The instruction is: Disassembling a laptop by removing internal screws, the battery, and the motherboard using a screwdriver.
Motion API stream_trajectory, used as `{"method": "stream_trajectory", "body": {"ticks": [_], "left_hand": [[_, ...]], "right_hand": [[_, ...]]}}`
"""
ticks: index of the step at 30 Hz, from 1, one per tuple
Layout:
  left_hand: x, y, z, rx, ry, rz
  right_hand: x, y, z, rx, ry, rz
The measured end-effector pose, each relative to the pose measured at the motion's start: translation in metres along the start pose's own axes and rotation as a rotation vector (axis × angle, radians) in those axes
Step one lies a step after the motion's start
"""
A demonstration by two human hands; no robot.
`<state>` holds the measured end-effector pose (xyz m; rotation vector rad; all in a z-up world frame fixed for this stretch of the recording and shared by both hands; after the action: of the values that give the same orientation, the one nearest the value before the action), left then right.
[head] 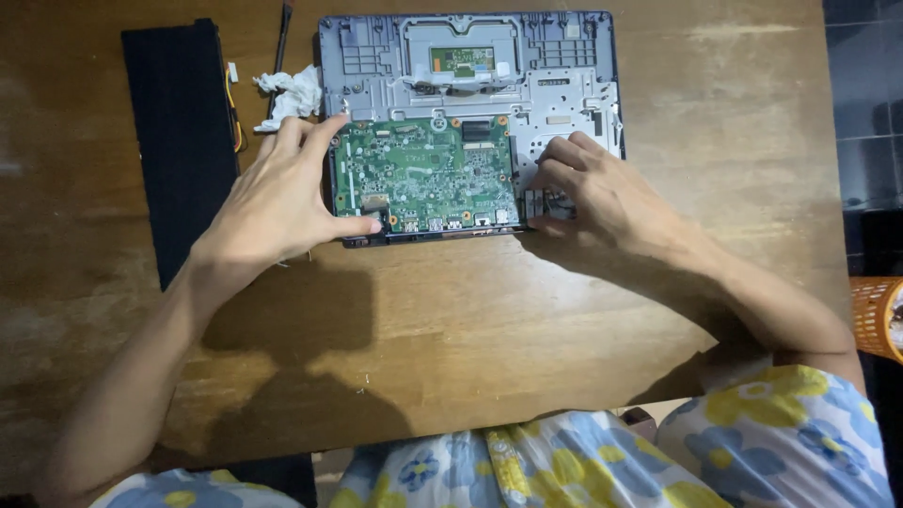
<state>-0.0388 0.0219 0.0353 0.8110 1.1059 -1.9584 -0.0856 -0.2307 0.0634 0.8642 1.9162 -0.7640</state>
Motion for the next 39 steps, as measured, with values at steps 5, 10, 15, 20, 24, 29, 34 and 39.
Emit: {"method": "stream_trajectory", "body": {"ticks": [5, 10, 15, 20, 24, 29, 34, 39], "left_hand": [[0.001, 0.003, -0.001, 0.026, 0.036, 0.023], [-0.002, 0.007, 0.001, 0.073, 0.078, 0.074], [-0.010, 0.008, 0.004, 0.091, 0.038, 0.100], [-0.024, 0.001, 0.013, 0.088, -0.116, 0.089], [-0.026, 0.007, 0.003, 0.080, -0.242, 0.131], [-0.029, 0.025, -0.016, 0.141, -0.389, 0.195], [-0.022, 0.038, -0.031, 0.161, -0.627, 0.138], [-0.024, 0.032, -0.029, 0.160, -0.678, 0.152]], "right_hand": [[0.003, 0.000, 0.021, 0.111, -0.068, -0.018], [0.005, 0.010, 0.039, 0.034, -0.316, 0.193], [0.004, 0.030, 0.026, -0.033, -0.226, 0.203], [0.008, 0.051, 0.041, -0.080, -0.139, 0.214], [0.007, 0.055, 0.035, -0.088, -0.049, 0.186], [0.004, 0.060, 0.040, -0.086, 0.155, 0.168], [0.002, 0.062, 0.042, -0.066, 0.420, 0.125], [-0.003, 0.061, 0.040, -0.009, 0.661, 0.064]]}}
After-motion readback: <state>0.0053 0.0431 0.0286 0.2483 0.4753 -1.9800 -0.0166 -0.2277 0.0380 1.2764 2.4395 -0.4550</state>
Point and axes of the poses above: each hand's wrist, its own y-axis towards the middle knuckle, its own x-axis out of the palm, z = x × y, the point moved 9 cm from there along y, towards the middle knuckle, and after that the axes turned 3 degrees about -z, right-handed, at the moved point
